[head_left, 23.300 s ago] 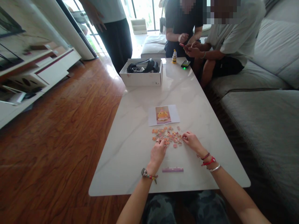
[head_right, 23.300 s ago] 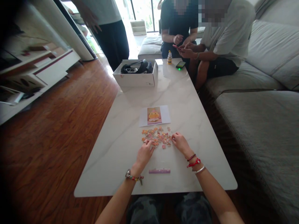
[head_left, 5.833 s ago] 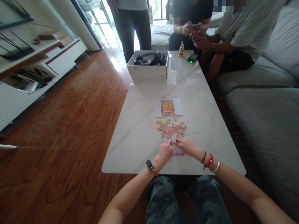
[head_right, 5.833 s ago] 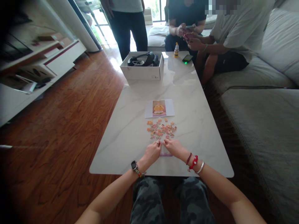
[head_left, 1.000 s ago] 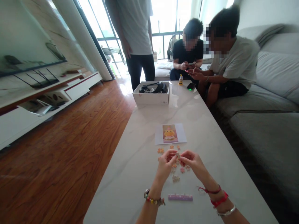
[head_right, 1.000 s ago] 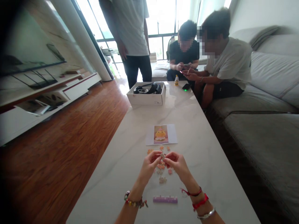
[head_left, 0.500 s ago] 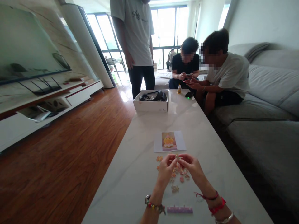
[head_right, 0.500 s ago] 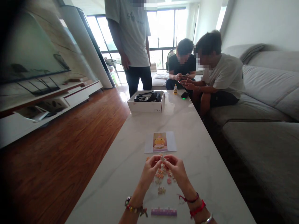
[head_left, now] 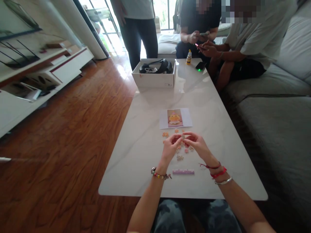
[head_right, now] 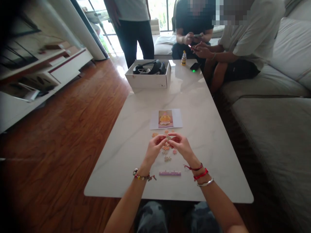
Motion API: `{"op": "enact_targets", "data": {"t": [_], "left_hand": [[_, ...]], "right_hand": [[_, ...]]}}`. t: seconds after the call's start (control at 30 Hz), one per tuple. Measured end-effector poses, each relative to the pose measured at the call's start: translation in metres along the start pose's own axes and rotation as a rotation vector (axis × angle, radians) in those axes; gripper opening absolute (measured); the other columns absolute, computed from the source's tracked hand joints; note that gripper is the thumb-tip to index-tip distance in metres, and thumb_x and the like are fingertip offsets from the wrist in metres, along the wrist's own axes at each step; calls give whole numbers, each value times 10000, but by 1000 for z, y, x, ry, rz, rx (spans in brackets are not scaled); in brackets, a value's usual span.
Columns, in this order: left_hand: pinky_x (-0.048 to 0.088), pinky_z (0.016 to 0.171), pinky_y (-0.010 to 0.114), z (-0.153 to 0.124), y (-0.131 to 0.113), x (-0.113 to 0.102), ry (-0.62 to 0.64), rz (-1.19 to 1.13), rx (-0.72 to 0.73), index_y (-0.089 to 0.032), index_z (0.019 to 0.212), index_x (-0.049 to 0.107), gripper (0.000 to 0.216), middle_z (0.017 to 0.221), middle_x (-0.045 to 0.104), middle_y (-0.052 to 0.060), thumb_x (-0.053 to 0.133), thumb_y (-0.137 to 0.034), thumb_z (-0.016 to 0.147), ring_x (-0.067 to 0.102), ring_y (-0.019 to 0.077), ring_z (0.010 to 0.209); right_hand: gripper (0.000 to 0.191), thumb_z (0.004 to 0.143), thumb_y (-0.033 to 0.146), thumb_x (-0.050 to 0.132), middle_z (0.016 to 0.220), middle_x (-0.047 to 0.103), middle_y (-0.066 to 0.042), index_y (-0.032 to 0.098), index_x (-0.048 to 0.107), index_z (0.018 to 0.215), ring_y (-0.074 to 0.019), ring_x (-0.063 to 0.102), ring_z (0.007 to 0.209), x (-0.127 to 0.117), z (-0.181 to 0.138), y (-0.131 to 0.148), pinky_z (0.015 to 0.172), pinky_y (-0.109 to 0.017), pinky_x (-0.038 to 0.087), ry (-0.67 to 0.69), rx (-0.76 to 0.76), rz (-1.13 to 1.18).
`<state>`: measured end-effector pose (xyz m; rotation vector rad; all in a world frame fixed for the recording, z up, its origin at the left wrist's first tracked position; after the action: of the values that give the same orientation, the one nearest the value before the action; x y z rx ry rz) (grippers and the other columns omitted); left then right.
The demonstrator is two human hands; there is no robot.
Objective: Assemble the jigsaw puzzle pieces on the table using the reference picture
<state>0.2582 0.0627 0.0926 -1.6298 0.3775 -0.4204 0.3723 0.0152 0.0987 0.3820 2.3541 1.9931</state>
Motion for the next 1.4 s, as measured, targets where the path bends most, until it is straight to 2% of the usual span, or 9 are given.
{"op": "enact_targets", "data": {"t": [0.3,0.5,0.6,0.77,0.93,1.07,1.23,1.4], "left_hand": [[451,684,248,-14,7,0,12,14,-22,-144,844,601,262,799,630,43,551,-358,702,570,135,732],[438,586,217,-11,7,-2,-1,48,-18,-137,815,585,261,716,608,27,551,-369,698,548,116,637],[425,535,206,-1,10,-3,-24,60,-5,-139,819,564,268,702,603,24,539,-379,703,541,112,603],[434,598,227,15,0,-5,-74,114,56,-143,830,561,258,720,600,30,518,-371,717,550,124,657],[426,580,223,25,-19,-3,-76,114,103,-138,820,556,250,719,590,29,502,-363,728,532,114,634],[413,556,212,29,-28,-2,-73,122,129,-136,814,547,241,696,577,17,499,-357,730,516,103,603],[399,556,203,9,-19,-1,-16,163,91,-138,763,549,234,663,559,3,477,-360,735,499,94,590],[371,538,194,-33,13,-5,114,257,-54,-149,685,535,217,600,524,-21,467,-350,728,471,83,561]], "right_hand": [[317,616,323,639,552,583,25,162,574,882,-97,523,495,2,-6,-6,459,-209,402,44,20,-15],[325,652,371,604,512,555,42,161,546,892,-90,496,439,4,1,-18,418,-205,381,46,2,-2],[346,641,378,616,543,561,36,159,539,898,-92,494,450,0,13,-22,432,-212,392,-26,-43,-1],[279,617,378,637,629,588,-9,139,563,742,-114,525,550,-6,27,-4,484,-219,416,-155,-107,-30],[313,608,399,637,601,590,-8,140,575,773,-112,513,518,-5,31,19,459,-220,408,-198,-140,-27],[323,614,402,631,657,619,-30,140,599,800,-122,536,548,-2,34,24,486,-232,428,-186,-185,-26],[304,608,389,640,676,626,-33,142,603,780,-131,561,582,2,14,12,515,-240,444,-118,-126,-57],[248,626,355,635,619,607,-7,147,579,749,-116,556,552,8,-26,-17,503,-228,440,40,7,-131]]}}
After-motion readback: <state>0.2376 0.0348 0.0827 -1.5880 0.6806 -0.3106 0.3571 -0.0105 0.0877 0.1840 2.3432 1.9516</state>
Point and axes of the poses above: each hand's wrist, its own z-axis towards the middle knuckle, its own x-axis out of the palm, y = z × x, the point moved 4 cm from there along z, towards the middle knuckle
